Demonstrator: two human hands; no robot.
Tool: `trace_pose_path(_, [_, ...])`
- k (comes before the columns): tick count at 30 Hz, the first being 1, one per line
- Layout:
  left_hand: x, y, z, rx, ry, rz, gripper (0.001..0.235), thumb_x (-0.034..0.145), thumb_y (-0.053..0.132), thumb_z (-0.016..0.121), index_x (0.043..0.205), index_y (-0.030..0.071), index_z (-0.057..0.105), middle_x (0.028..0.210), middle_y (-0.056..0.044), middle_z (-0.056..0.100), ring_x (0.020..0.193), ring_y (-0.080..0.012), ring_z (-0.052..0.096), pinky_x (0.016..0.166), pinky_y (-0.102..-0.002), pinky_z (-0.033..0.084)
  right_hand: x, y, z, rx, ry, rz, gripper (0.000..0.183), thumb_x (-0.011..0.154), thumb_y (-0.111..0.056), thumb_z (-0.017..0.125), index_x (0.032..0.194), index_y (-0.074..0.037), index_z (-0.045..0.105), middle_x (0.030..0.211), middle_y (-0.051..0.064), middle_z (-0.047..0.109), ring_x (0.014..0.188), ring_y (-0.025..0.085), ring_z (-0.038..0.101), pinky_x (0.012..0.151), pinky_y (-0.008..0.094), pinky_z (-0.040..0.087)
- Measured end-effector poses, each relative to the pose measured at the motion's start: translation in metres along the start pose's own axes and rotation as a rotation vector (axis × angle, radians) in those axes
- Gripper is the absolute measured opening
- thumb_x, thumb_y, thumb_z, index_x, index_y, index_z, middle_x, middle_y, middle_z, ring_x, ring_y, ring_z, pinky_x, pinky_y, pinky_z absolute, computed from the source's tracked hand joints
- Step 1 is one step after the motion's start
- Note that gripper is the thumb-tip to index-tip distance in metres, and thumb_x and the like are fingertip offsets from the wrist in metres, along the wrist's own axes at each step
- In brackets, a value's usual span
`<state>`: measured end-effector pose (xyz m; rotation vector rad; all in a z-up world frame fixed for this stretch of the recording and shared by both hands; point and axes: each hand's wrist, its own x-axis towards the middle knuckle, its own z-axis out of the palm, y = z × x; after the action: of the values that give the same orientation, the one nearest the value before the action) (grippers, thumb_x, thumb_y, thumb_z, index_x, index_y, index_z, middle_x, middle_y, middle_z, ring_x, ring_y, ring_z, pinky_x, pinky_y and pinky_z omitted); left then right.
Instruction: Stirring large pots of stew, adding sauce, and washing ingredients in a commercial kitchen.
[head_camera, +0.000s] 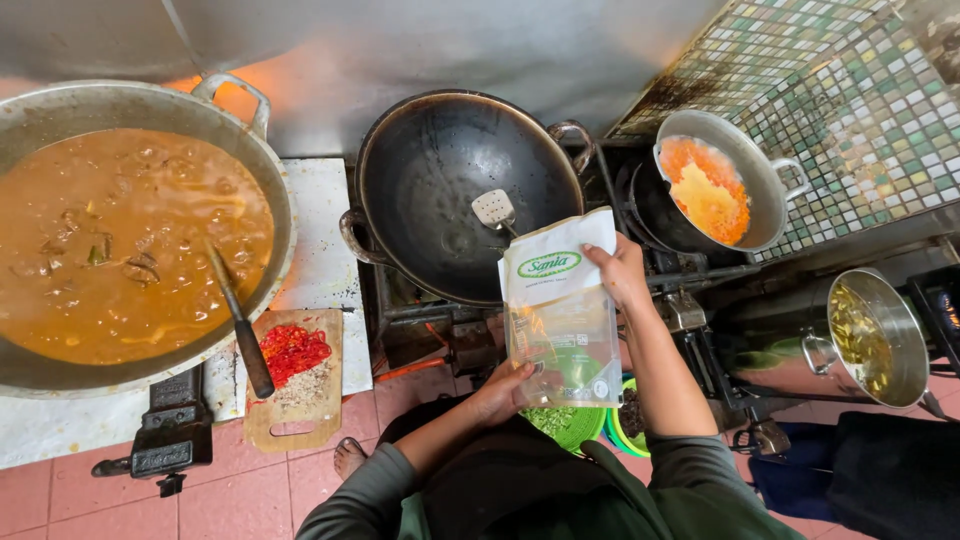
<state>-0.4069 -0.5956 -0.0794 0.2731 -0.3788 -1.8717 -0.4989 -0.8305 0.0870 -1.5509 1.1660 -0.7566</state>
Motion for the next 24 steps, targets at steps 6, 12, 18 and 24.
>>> trace_pose_path(6, [-0.001,0.001,0.002,0.036,0.036,0.005,0.063,0.104,0.036,0.056,0.156,0.012,0.031,0.138,-0.019,0.06,0.13,-0.0327,0.06,0.105,-0.055,0.054,0.001,0.005,0.0,0.025,-0.008,-0.022,0.027,0.09,-0.004,0.069,0.115,0.007,0.068,0.101,0.015,0.076,0.084,0.019,0.072,0.075,0.032,0.057])
trace_pose_path(12, [0.003,-0.003,-0.001,0.016,0.052,0.017,0.06,0.104,0.035,0.057,0.154,0.013,0.032,0.138,-0.019,0.059,0.128,-0.0334,0.06,0.103,-0.057,0.053,0.001,-0.001,0.001,0.045,-0.02,-0.031,0.027,0.09,-0.003,0.068,0.115,0.007,0.068,0.101,0.015,0.076,0.084,0.019,0.073,0.075,0.032,0.058])
trace_pose_path(18, [0.006,-0.002,0.0,0.001,0.017,0.053,0.06,0.104,0.036,0.059,0.153,0.014,0.032,0.134,-0.021,0.061,0.127,-0.0342,0.061,0.102,-0.058,0.053,-0.001,-0.006,-0.001,0.047,-0.023,-0.032,0.028,0.091,-0.003,0.068,0.116,0.008,0.067,0.102,0.015,0.076,0.084,0.019,0.073,0.074,0.031,0.058])
trace_pose_path(24, [0.006,0.023,0.007,0.127,0.177,0.048,0.064,0.098,0.031,0.063,0.153,0.014,0.034,0.131,-0.017,0.066,0.123,-0.0322,0.064,0.099,-0.058,0.055,-0.017,-0.012,-0.01,0.148,0.062,-0.067,0.031,0.092,-0.006,0.068,0.12,0.006,0.066,0.106,0.014,0.075,0.089,0.018,0.072,0.079,0.03,0.057])
